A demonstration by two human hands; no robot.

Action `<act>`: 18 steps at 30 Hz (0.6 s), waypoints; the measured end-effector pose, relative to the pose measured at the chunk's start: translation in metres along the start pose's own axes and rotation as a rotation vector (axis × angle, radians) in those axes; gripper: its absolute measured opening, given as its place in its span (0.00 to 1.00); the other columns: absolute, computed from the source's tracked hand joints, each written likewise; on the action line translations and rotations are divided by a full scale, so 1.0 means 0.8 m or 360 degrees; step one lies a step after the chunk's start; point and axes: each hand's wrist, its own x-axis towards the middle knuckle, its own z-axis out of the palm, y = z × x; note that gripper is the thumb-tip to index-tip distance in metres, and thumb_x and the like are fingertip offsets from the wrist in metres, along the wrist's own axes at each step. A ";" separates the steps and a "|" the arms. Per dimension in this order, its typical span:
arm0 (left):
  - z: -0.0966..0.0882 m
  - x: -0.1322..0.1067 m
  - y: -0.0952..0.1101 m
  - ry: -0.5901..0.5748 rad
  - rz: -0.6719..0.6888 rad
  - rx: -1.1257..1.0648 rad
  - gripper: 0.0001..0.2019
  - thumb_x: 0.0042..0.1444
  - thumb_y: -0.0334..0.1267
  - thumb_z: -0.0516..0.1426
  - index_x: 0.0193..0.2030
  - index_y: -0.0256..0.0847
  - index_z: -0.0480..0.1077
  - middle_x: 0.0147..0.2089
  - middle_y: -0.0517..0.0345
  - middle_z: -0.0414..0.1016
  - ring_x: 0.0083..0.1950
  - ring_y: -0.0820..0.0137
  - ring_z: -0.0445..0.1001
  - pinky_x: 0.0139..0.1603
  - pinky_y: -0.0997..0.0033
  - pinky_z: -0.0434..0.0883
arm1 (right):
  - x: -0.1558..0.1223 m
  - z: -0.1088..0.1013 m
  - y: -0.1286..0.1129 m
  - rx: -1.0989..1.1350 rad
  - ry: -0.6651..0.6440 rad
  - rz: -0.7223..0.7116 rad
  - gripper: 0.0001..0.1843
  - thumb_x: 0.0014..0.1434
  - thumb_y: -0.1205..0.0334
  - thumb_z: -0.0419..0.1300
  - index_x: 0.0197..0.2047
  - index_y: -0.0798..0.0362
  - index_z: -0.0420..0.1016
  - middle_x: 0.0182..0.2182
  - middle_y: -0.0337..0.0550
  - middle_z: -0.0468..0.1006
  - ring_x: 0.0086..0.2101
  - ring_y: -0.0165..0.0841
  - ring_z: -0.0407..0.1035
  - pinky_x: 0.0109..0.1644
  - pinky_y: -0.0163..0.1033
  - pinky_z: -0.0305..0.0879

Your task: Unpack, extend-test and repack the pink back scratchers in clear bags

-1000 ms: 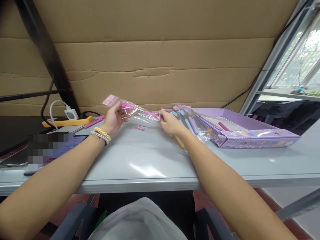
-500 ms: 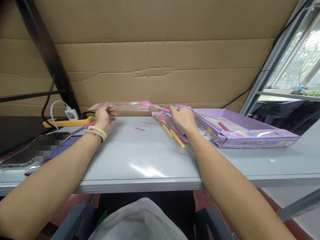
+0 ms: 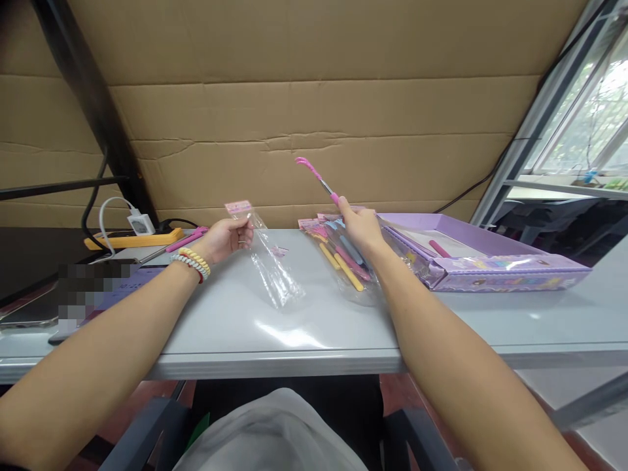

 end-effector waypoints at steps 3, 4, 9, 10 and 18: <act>0.003 -0.002 -0.006 -0.0149 0.0002 0.0147 0.09 0.51 0.40 0.58 0.26 0.35 0.69 0.23 0.58 0.66 0.22 0.75 0.65 0.23 0.75 0.63 | 0.000 0.004 0.002 0.0042 -0.0013 -0.0064 0.32 0.52 0.29 0.45 0.19 0.51 0.57 0.15 0.37 0.56 0.19 0.29 0.51 0.24 0.37 0.51; 0.004 -0.002 -0.007 -0.0148 0.0024 0.0210 0.09 0.49 0.40 0.59 0.25 0.36 0.68 0.22 0.59 0.64 0.21 0.76 0.64 0.22 0.75 0.61 | 0.001 0.005 0.003 0.0049 -0.0011 -0.0086 0.32 0.52 0.28 0.45 0.19 0.51 0.56 0.15 0.37 0.55 0.19 0.29 0.51 0.24 0.37 0.51; 0.012 -0.008 -0.010 -0.0106 0.0080 0.0552 0.18 0.45 0.40 0.63 0.17 0.40 0.57 0.16 0.66 0.51 0.16 0.80 0.49 0.16 0.78 0.47 | -0.004 0.006 0.002 -0.0021 -0.0098 -0.0180 0.34 0.52 0.27 0.43 0.17 0.51 0.54 0.14 0.36 0.54 0.19 0.28 0.50 0.24 0.36 0.48; 0.014 -0.009 -0.009 -0.0105 0.0076 0.0589 0.18 0.44 0.39 0.63 0.18 0.40 0.57 0.16 0.66 0.51 0.16 0.80 0.48 0.16 0.78 0.45 | -0.007 0.006 0.000 -0.0051 -0.0117 -0.0196 0.34 0.52 0.27 0.43 0.17 0.51 0.54 0.14 0.36 0.54 0.19 0.28 0.50 0.25 0.36 0.47; 0.025 -0.009 -0.011 0.0121 0.0156 0.0493 0.18 0.41 0.34 0.64 0.39 0.41 0.62 0.29 0.61 0.68 0.24 0.77 0.65 0.22 0.76 0.60 | -0.017 0.009 -0.008 -0.0249 -0.0203 -0.0286 0.35 0.54 0.29 0.42 0.16 0.53 0.53 0.14 0.36 0.53 0.19 0.26 0.48 0.27 0.36 0.45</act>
